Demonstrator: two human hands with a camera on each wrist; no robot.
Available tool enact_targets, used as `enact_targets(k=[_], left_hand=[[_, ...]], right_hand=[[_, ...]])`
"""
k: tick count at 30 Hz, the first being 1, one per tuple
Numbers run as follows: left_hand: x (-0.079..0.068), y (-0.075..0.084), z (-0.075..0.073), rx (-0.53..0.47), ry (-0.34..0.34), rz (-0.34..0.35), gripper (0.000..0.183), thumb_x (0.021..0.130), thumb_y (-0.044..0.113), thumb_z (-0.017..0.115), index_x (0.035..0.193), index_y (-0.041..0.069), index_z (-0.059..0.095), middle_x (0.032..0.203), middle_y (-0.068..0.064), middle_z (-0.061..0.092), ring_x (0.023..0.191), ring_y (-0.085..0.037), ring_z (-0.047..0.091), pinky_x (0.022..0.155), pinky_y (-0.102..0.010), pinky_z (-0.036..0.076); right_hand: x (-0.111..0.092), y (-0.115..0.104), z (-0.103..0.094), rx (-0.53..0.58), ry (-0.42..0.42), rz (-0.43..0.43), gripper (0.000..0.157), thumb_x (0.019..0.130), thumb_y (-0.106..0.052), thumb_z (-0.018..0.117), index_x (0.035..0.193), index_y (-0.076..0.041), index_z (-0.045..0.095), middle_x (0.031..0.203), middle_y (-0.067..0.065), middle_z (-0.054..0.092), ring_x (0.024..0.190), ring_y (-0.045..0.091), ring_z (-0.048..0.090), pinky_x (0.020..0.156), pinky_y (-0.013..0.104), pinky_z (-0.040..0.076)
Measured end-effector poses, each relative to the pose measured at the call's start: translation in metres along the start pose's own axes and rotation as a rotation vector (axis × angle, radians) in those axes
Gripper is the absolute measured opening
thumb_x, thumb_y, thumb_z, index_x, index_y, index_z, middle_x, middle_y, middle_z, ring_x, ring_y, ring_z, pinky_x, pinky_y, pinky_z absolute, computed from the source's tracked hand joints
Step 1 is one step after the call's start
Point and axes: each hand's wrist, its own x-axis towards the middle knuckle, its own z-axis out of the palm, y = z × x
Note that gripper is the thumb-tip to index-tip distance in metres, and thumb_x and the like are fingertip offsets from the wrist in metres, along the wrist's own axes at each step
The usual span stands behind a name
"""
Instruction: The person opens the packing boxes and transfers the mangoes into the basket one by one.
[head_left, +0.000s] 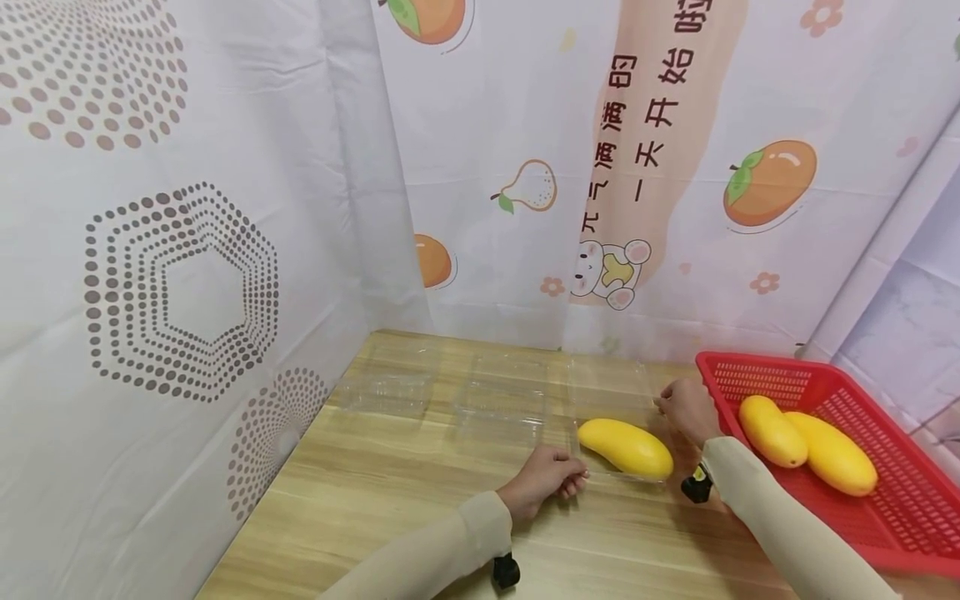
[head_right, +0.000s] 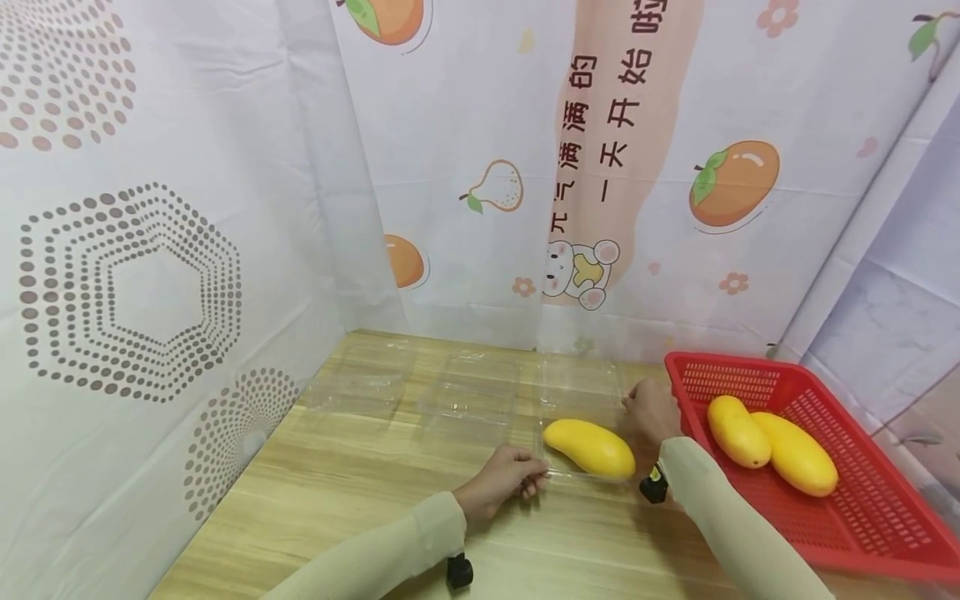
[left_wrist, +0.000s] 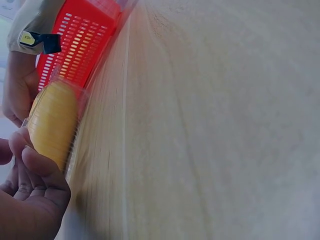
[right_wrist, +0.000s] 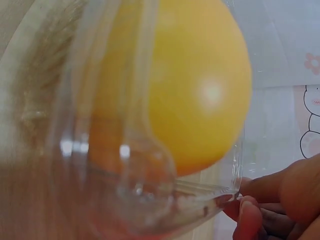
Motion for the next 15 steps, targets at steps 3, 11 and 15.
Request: enact_targets(k=[3,11,15], left_hand=[[-0.0005,0.0002,0.0002,0.003,-0.002,-0.003,0.019,0.099,0.009,0.065,0.084,0.000,0.073,0.068,-0.002,0.066,0.056,-0.008,0.053,0.052,-0.019,0.044],[-0.0014,0.0018,-0.0002,0.010,-0.010,-0.009,0.019,0.099,0.011,0.065,0.085,0.001,0.073,0.069,-0.002,0.067,0.056,-0.008,0.053,0.052,-0.020,0.044],[-0.0018,0.0018,-0.0016,0.005,-0.016,0.001,0.019,0.100,0.011,0.065,0.087,-0.001,0.074,0.071,-0.003,0.068,0.056,-0.008,0.054,0.052,-0.020,0.044]], right_hand=[[-0.0015,0.0004,0.0004,-0.002,-0.011,0.010,0.023,0.097,-0.010,0.069,0.105,0.012,0.072,0.087,0.017,0.072,0.072,0.027,0.062,0.064,0.040,0.056],[-0.0024,0.0021,0.0012,-0.009,-0.011,-0.010,0.020,0.097,-0.008,0.069,0.102,0.010,0.073,0.087,0.017,0.072,0.071,0.027,0.063,0.064,0.042,0.057],[-0.0023,0.0027,0.0032,-0.008,-0.006,-0.031,0.019,0.097,-0.008,0.067,0.102,0.009,0.074,0.088,0.017,0.073,0.071,0.028,0.064,0.065,0.045,0.057]])
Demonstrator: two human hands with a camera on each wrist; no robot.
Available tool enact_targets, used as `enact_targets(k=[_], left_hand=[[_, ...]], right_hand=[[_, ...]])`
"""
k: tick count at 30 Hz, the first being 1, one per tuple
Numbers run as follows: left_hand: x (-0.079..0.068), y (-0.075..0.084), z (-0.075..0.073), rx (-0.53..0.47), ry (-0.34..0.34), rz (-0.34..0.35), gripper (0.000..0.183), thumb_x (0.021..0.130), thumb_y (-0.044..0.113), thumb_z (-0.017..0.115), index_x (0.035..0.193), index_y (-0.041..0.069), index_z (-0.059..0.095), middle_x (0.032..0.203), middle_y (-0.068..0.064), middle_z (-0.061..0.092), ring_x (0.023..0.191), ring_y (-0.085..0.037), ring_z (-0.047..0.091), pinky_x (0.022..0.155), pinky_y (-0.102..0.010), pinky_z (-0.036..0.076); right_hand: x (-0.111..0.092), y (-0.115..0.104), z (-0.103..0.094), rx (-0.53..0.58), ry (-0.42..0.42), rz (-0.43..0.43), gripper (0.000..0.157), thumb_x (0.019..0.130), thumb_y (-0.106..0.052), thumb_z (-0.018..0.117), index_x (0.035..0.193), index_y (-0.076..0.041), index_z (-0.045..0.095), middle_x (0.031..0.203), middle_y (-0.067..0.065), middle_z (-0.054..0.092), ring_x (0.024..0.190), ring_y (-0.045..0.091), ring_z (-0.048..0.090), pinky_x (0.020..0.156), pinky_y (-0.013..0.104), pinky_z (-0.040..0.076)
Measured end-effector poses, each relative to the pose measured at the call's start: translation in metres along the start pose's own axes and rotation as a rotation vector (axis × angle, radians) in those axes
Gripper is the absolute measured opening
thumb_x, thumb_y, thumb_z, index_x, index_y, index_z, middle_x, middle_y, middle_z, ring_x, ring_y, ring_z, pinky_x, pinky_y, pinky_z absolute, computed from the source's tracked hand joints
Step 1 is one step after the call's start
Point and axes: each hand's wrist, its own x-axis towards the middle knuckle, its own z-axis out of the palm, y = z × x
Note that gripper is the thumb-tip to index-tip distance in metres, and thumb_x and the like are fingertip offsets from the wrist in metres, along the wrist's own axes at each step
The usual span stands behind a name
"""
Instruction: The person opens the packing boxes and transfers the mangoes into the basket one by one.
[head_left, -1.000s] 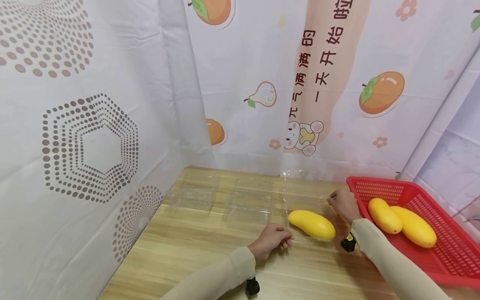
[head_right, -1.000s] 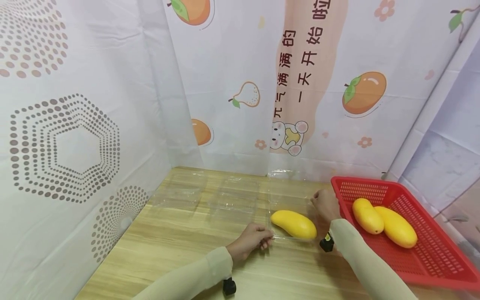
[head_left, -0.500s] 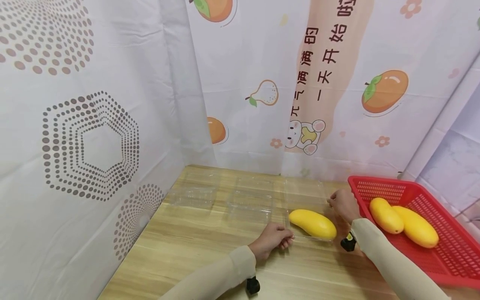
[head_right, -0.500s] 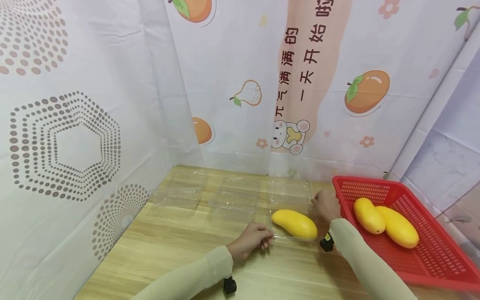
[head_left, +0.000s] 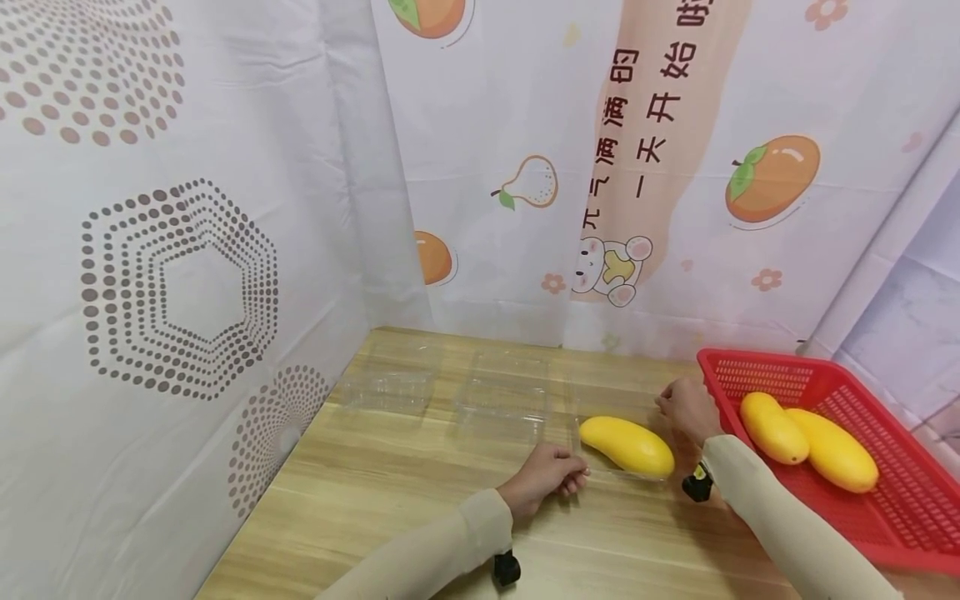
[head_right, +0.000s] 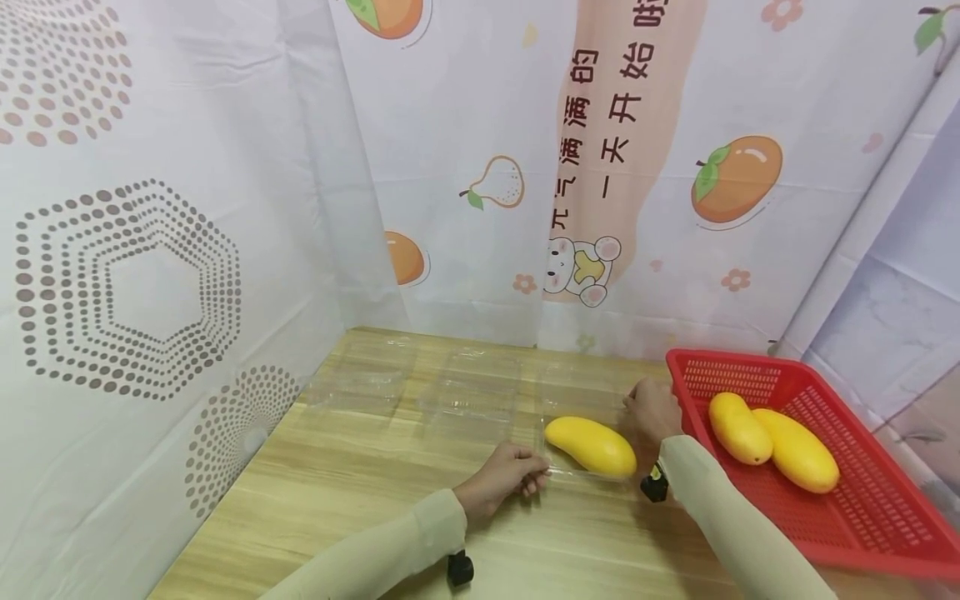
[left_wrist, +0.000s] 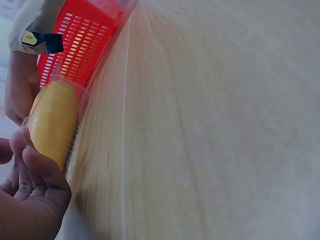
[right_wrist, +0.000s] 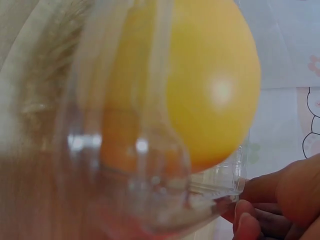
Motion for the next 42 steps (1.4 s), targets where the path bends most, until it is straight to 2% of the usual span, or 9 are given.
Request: enact_targets(k=[5,11,18,21,26,31,37,42], left_hand=[[0.000,-0.001,-0.001,0.003,0.013,0.002,0.018,0.099,0.010,0.066,0.087,-0.001,0.074,0.071,-0.004,0.068,0.056,-0.008,0.054,0.052,-0.019,0.044],[0.000,-0.002,0.000,0.007,0.021,0.000,0.017,0.098,0.010,0.067,0.086,0.001,0.074,0.071,-0.004,0.068,0.057,-0.008,0.054,0.052,-0.019,0.045],[0.000,-0.002,0.001,0.003,0.016,-0.001,0.017,0.098,0.009,0.066,0.086,0.001,0.074,0.071,-0.005,0.068,0.056,-0.008,0.054,0.052,-0.019,0.045],[0.000,-0.002,0.001,-0.002,0.014,-0.004,0.016,0.098,0.009,0.067,0.086,0.001,0.074,0.071,-0.004,0.068,0.056,-0.008,0.054,0.052,-0.019,0.045],[0.001,-0.003,0.000,-0.004,0.018,0.000,0.017,0.098,0.009,0.067,0.086,-0.001,0.074,0.070,-0.003,0.068,0.056,-0.007,0.054,0.051,-0.019,0.044],[0.000,-0.002,0.000,-0.001,0.020,-0.003,0.018,0.098,0.009,0.066,0.086,-0.001,0.074,0.069,-0.003,0.067,0.056,-0.007,0.053,0.051,-0.018,0.044],[-0.001,-0.002,0.001,-0.002,0.027,-0.013,0.018,0.098,0.009,0.066,0.085,0.000,0.074,0.069,-0.003,0.067,0.056,-0.007,0.053,0.051,-0.018,0.043],[-0.001,-0.002,0.000,-0.003,0.028,-0.007,0.018,0.098,0.009,0.066,0.086,0.000,0.074,0.069,-0.003,0.067,0.055,-0.007,0.053,0.051,-0.018,0.044]], right_hand=[[-0.001,0.000,0.002,-0.013,0.009,-0.020,0.020,0.098,-0.011,0.067,0.103,0.007,0.074,0.094,0.019,0.073,0.073,0.029,0.064,0.069,0.049,0.057],[-0.004,-0.002,-0.001,-0.016,0.044,-0.052,0.019,0.097,-0.011,0.067,0.102,0.005,0.075,0.094,0.019,0.073,0.074,0.029,0.062,0.070,0.048,0.057],[-0.009,-0.008,-0.005,0.009,0.112,-0.165,0.019,0.096,-0.012,0.069,0.105,0.003,0.075,0.099,0.019,0.073,0.081,0.029,0.065,0.077,0.052,0.057],[-0.012,-0.013,-0.008,0.021,0.079,-0.226,0.018,0.095,-0.014,0.072,0.104,0.002,0.075,0.098,0.016,0.074,0.084,0.028,0.066,0.078,0.052,0.057],[-0.022,-0.025,-0.012,0.023,-0.033,-0.283,0.020,0.094,-0.017,0.076,0.106,-0.001,0.075,0.098,0.010,0.073,0.084,0.025,0.065,0.080,0.048,0.057],[-0.034,-0.032,-0.012,0.003,-0.071,-0.321,0.023,0.091,-0.020,0.080,0.105,-0.003,0.076,0.098,0.009,0.073,0.080,0.022,0.064,0.076,0.042,0.058],[-0.043,-0.035,-0.010,0.026,-0.105,-0.301,0.035,0.088,-0.027,0.083,0.111,-0.002,0.075,0.101,0.008,0.072,0.080,0.020,0.061,0.073,0.035,0.058],[-0.049,-0.035,-0.009,0.017,-0.128,-0.280,0.042,0.085,-0.032,0.086,0.112,-0.003,0.075,0.105,0.010,0.072,0.082,0.021,0.062,0.074,0.037,0.059]])
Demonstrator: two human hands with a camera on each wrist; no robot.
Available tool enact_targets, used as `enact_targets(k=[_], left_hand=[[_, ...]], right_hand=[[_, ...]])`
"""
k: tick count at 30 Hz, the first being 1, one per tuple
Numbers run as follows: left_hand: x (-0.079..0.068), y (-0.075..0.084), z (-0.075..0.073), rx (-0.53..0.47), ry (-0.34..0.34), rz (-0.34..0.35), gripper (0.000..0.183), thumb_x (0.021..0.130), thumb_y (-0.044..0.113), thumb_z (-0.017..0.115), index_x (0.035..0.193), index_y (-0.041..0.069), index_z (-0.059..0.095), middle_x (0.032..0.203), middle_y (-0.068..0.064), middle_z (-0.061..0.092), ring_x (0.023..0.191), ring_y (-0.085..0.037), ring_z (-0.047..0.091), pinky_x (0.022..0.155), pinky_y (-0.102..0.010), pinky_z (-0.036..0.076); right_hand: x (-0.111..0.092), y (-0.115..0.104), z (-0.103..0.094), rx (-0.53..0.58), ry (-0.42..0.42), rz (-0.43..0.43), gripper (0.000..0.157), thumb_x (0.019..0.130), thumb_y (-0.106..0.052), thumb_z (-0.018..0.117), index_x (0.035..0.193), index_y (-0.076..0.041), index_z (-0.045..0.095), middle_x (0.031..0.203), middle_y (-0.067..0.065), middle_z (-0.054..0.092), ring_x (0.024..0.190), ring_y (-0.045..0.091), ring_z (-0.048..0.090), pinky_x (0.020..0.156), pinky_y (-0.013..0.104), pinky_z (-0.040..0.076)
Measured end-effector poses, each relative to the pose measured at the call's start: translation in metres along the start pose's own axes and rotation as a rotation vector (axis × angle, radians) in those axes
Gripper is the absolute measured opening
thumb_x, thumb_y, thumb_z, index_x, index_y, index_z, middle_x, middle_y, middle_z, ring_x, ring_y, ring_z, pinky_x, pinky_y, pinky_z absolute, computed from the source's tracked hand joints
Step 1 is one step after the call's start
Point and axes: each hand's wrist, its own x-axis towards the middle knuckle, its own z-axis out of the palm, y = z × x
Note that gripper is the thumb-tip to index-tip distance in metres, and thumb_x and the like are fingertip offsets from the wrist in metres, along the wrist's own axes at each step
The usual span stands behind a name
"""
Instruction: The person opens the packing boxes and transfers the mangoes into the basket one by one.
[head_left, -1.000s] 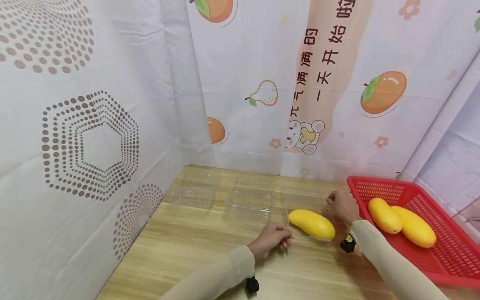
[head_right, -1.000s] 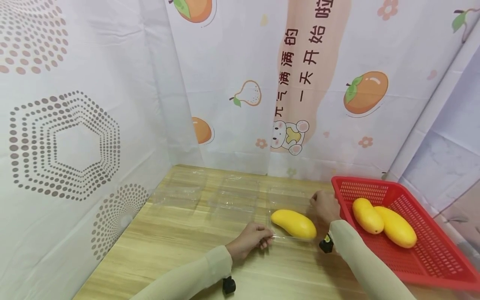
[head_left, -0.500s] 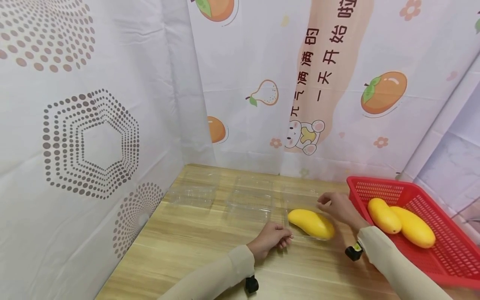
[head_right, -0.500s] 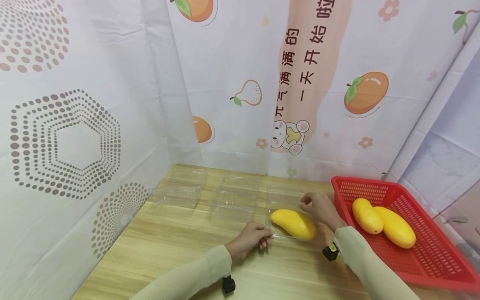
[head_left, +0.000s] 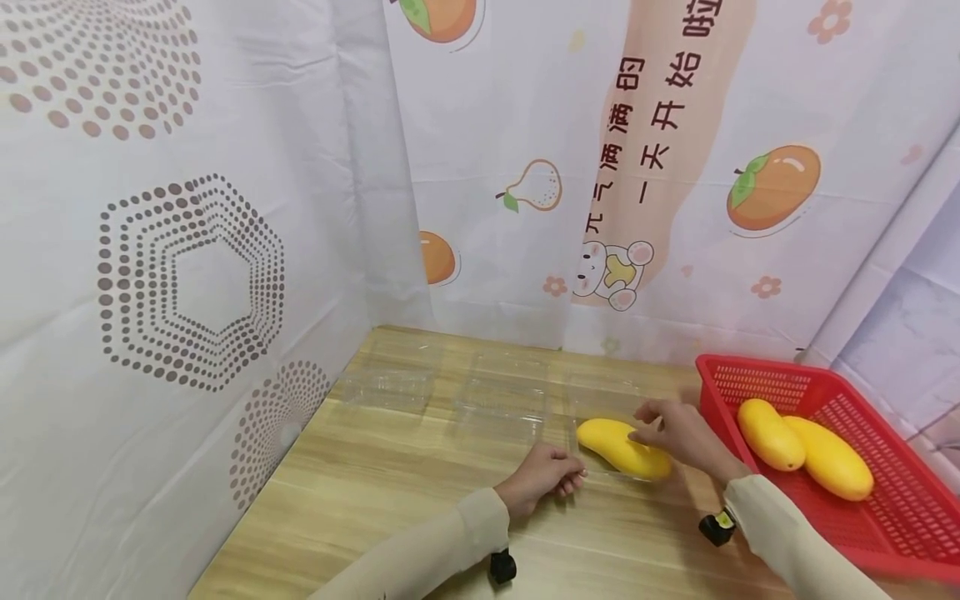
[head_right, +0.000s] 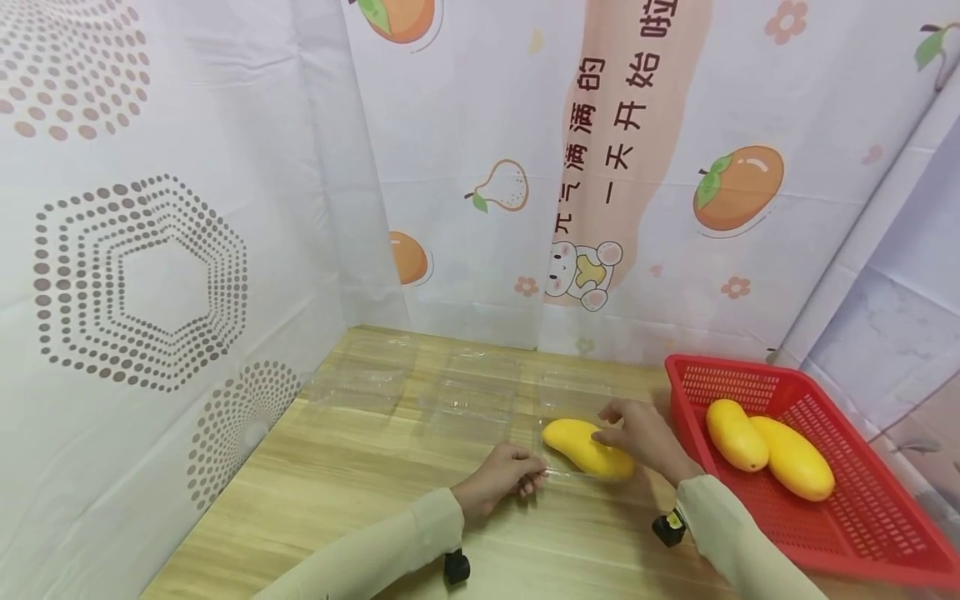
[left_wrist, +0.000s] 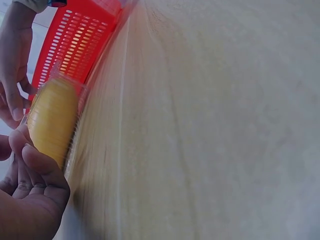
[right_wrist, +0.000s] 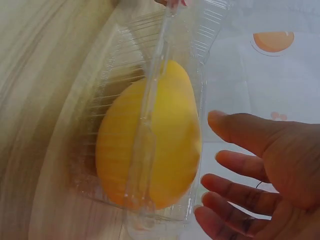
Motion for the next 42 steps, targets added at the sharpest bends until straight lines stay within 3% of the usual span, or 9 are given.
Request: enact_targets(k=[5,14,20,25,30,42], left_hand=[[0.000,0.001,-0.001,0.001,-0.005,0.006,0.018,0.099,0.009,0.066,0.086,-0.001,0.074,0.069,-0.003,0.067,0.055,-0.007,0.053,0.051,-0.018,0.043],[-0.001,0.001,-0.001,0.017,-0.012,0.023,0.019,0.099,0.009,0.065,0.091,-0.006,0.075,0.070,-0.004,0.068,0.056,-0.007,0.054,0.052,-0.019,0.044],[0.000,0.001,-0.001,0.025,-0.013,0.021,0.019,0.100,0.010,0.065,0.091,-0.004,0.076,0.072,-0.006,0.069,0.056,-0.008,0.054,0.052,-0.019,0.045],[0.000,0.002,-0.001,0.031,-0.010,0.015,0.018,0.099,0.009,0.066,0.091,-0.003,0.076,0.072,-0.007,0.069,0.056,-0.008,0.054,0.052,-0.019,0.045],[0.001,0.001,-0.002,0.030,-0.012,0.013,0.017,0.099,0.008,0.065,0.092,-0.004,0.076,0.072,-0.006,0.070,0.057,-0.008,0.054,0.052,-0.019,0.045],[0.001,0.002,-0.003,0.027,-0.028,0.005,0.018,0.099,0.009,0.065,0.094,-0.004,0.076,0.075,-0.008,0.071,0.058,-0.008,0.055,0.053,-0.019,0.045]], right_hand=[[-0.005,0.000,0.003,-0.018,-0.030,-0.030,0.045,0.080,-0.035,0.090,0.110,-0.005,0.075,0.105,0.009,0.072,0.087,0.024,0.063,0.079,0.044,0.059],[-0.015,-0.002,0.006,-0.114,-0.057,-0.059,0.066,0.070,-0.035,0.096,0.118,0.002,0.070,0.107,0.013,0.071,0.092,0.030,0.064,0.084,0.052,0.058],[-0.014,-0.002,0.009,-0.180,-0.072,-0.049,0.073,0.067,-0.038,0.096,0.120,0.005,0.069,0.106,0.013,0.070,0.087,0.027,0.059,0.079,0.049,0.053],[-0.011,-0.005,0.011,-0.238,-0.067,-0.050,0.070,0.066,-0.039,0.097,0.114,0.004,0.071,0.097,0.007,0.069,0.080,0.024,0.053,0.067,0.041,0.038],[-0.008,-0.006,0.014,-0.246,-0.070,-0.061,0.062,0.067,-0.039,0.096,0.107,0.002,0.072,0.084,0.001,0.062,0.074,0.021,0.050,0.068,0.041,0.040],[-0.007,-0.008,0.017,-0.258,-0.075,-0.020,0.063,0.066,-0.045,0.096,0.104,-0.001,0.072,0.081,-0.001,0.058,0.074,0.020,0.050,0.070,0.042,0.039]])
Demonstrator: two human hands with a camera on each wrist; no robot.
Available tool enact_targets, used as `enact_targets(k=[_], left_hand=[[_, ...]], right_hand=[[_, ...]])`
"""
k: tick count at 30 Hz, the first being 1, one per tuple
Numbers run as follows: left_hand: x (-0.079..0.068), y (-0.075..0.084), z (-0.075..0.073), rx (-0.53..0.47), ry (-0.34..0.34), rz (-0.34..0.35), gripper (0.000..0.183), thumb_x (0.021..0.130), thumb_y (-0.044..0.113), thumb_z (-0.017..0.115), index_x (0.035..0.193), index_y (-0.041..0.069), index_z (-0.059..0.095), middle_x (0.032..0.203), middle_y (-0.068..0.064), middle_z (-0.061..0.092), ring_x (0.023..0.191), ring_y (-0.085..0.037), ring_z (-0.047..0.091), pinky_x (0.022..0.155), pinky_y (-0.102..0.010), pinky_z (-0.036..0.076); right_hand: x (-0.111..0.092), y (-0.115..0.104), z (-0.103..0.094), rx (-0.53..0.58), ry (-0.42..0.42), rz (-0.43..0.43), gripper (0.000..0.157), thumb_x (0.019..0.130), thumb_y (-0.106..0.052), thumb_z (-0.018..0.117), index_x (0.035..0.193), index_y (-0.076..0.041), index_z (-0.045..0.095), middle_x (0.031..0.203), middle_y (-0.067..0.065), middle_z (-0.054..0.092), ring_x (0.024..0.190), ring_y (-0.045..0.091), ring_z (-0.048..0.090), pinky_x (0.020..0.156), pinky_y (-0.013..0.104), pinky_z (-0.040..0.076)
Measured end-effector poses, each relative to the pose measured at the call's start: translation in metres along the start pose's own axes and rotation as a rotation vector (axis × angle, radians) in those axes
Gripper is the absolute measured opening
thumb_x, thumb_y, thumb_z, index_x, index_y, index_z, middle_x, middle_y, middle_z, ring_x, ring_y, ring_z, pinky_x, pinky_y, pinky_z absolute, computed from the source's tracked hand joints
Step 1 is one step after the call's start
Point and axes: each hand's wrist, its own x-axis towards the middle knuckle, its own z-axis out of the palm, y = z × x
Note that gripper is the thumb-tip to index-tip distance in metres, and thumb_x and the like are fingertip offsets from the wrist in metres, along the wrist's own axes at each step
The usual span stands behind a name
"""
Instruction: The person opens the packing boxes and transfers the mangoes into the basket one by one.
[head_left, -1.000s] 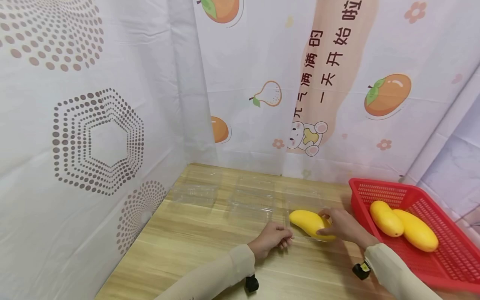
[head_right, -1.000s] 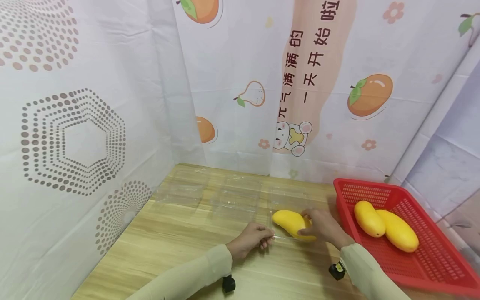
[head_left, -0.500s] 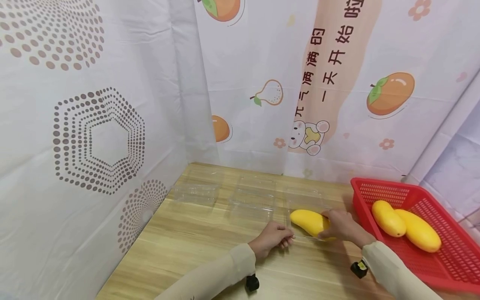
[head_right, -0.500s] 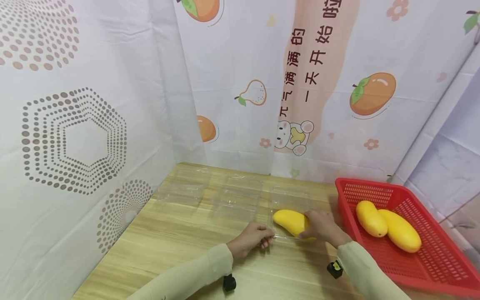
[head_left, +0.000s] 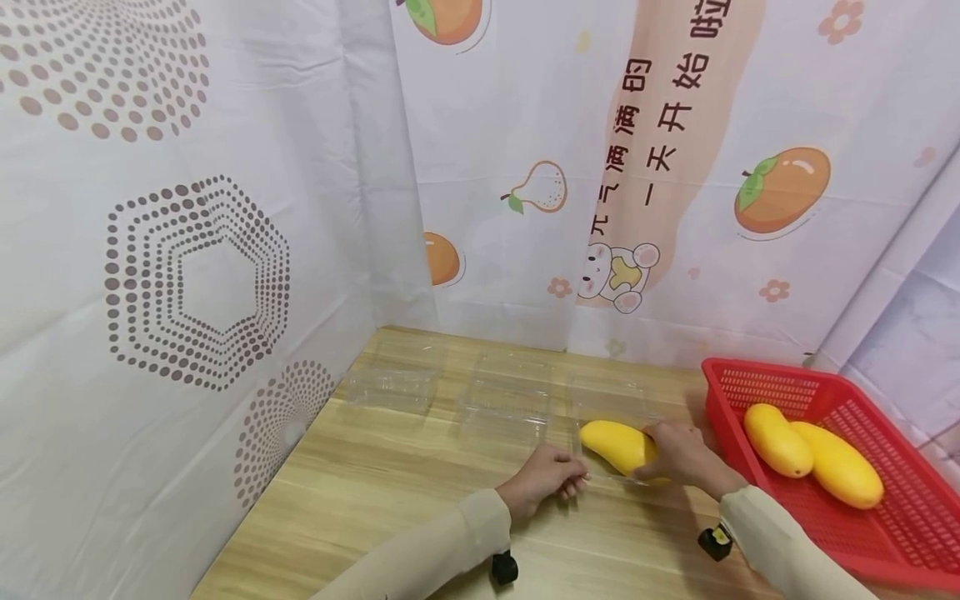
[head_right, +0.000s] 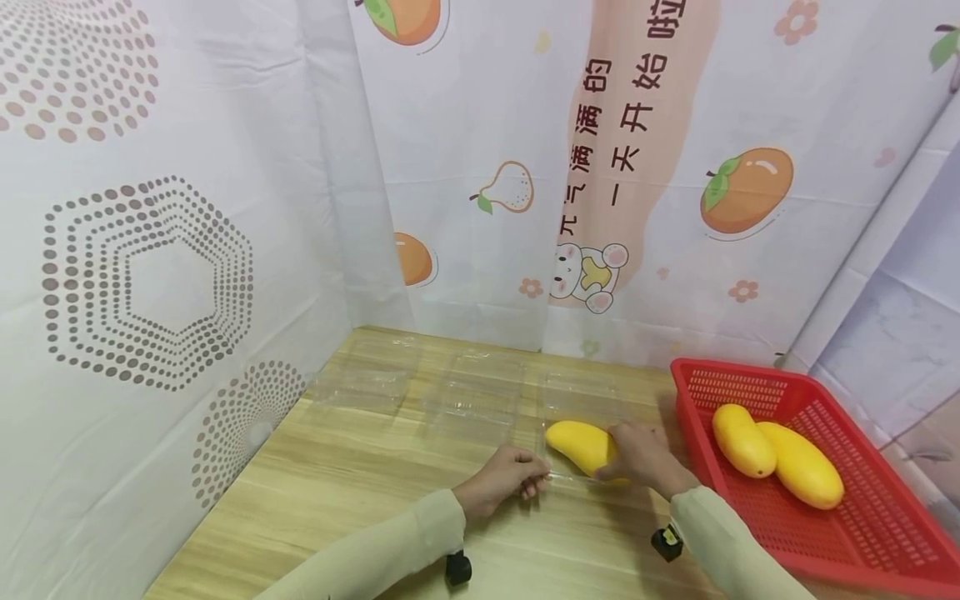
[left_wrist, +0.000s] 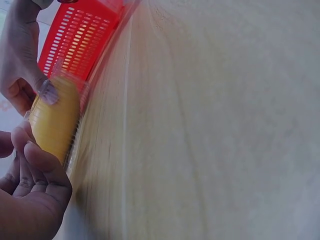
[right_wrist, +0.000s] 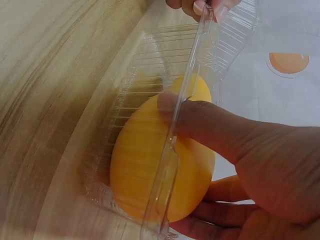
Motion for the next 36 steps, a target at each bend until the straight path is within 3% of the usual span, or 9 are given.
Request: enact_targets(k=[13,21,29,36], left_hand=[[-0.003,0.000,0.001,-0.012,0.015,-0.011,0.018,0.100,0.009,0.065,0.094,-0.005,0.075,0.074,-0.007,0.070,0.058,-0.008,0.055,0.053,-0.019,0.045],[-0.002,0.001,-0.001,-0.008,0.012,-0.004,0.019,0.100,0.010,0.065,0.094,-0.005,0.075,0.074,-0.007,0.070,0.058,-0.008,0.055,0.053,-0.019,0.045],[-0.003,0.002,-0.001,0.002,0.005,-0.006,0.020,0.101,0.011,0.064,0.096,-0.004,0.075,0.075,-0.006,0.070,0.059,-0.008,0.055,0.054,-0.019,0.045],[-0.004,0.003,0.000,0.004,0.008,0.010,0.021,0.101,0.011,0.064,0.096,-0.006,0.075,0.075,-0.008,0.070,0.058,-0.009,0.054,0.054,-0.020,0.044]], right_hand=[[-0.003,0.000,0.008,0.026,0.038,-0.012,0.056,0.066,-0.035,0.093,0.099,0.003,0.069,0.083,0.003,0.057,0.073,0.021,0.050,0.073,0.043,0.039],[-0.003,0.003,0.011,0.024,0.082,-0.011,0.063,0.065,-0.037,0.094,0.105,0.004,0.069,0.084,0.003,0.059,0.072,0.021,0.051,0.068,0.038,0.046],[-0.009,0.003,0.009,0.023,0.169,-0.078,0.070,0.063,-0.035,0.095,0.110,0.009,0.066,0.093,0.010,0.063,0.074,0.021,0.054,0.068,0.039,0.051],[-0.010,0.004,0.003,0.046,0.163,-0.072,0.069,0.064,-0.032,0.094,0.112,0.007,0.065,0.089,0.007,0.060,0.071,0.019,0.052,0.064,0.034,0.051]])
